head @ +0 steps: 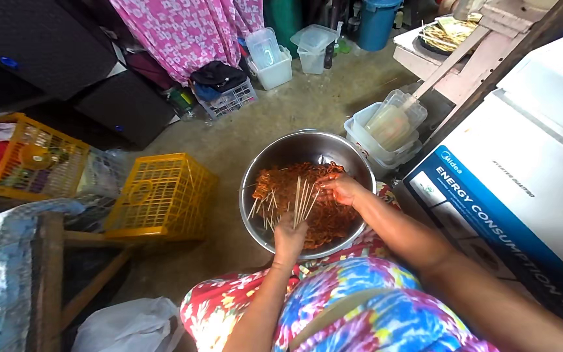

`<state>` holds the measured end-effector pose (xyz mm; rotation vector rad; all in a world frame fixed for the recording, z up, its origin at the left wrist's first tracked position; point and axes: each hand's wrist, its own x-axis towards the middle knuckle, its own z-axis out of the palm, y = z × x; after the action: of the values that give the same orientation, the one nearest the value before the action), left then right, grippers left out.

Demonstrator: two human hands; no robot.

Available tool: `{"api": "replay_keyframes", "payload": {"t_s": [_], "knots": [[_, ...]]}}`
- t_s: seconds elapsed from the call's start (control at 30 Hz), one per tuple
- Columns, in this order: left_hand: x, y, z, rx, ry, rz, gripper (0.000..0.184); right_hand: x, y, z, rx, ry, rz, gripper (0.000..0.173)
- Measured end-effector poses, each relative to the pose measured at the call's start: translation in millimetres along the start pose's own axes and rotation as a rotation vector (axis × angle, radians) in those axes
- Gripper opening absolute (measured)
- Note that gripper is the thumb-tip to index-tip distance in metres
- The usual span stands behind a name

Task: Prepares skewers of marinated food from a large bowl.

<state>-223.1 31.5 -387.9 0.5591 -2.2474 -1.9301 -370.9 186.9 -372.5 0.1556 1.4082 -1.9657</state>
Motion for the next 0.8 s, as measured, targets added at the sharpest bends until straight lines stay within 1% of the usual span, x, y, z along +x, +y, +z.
{"api": "replay_keyframes", "payload": {"t_s": [0.17, 0.27, 0.4, 0.47, 0.63, 0.7, 0.77, 0.8], "knots": [[-2, 5, -1, 0.007, -0.008, -0.007, 0.021, -3, -1, 0, -0.090, -0.053, 0.014, 0.016], [-4, 8, 0, -0.063, -0.018, -0.016, 0.018, -4, -1, 1, -0.116, -0.061, 0.007, 0.017], [-5, 8, 1, -0.107, -0.008, -0.001, 0.023, -2, 2, 4, -0.125, -0.090, -0.006, 0.030], [-6, 7, 1, -0.093, -0.003, 0.020, 0.024, 0, 7, 6, -0.126, -0.114, 0.007, 0.033], [-4, 5, 4, -0.059, 0.043, 0.040, 0.025, -9, 21, 27, -0.217, -0.167, 0.120, 0.029], [-4, 6, 4, -0.007, 0.068, 0.013, 0.026, -12, 27, 34, -0.246, -0.201, 0.156, 0.027], [-3, 7, 5, 0.038, 0.087, -0.023, 0.026, -14, 27, 36, -0.259, -0.183, 0.156, 0.027], [-2, 7, 5, 0.051, 0.095, -0.035, 0.026, -13, 24, 35, -0.282, -0.147, 0.129, 0.028]]}}
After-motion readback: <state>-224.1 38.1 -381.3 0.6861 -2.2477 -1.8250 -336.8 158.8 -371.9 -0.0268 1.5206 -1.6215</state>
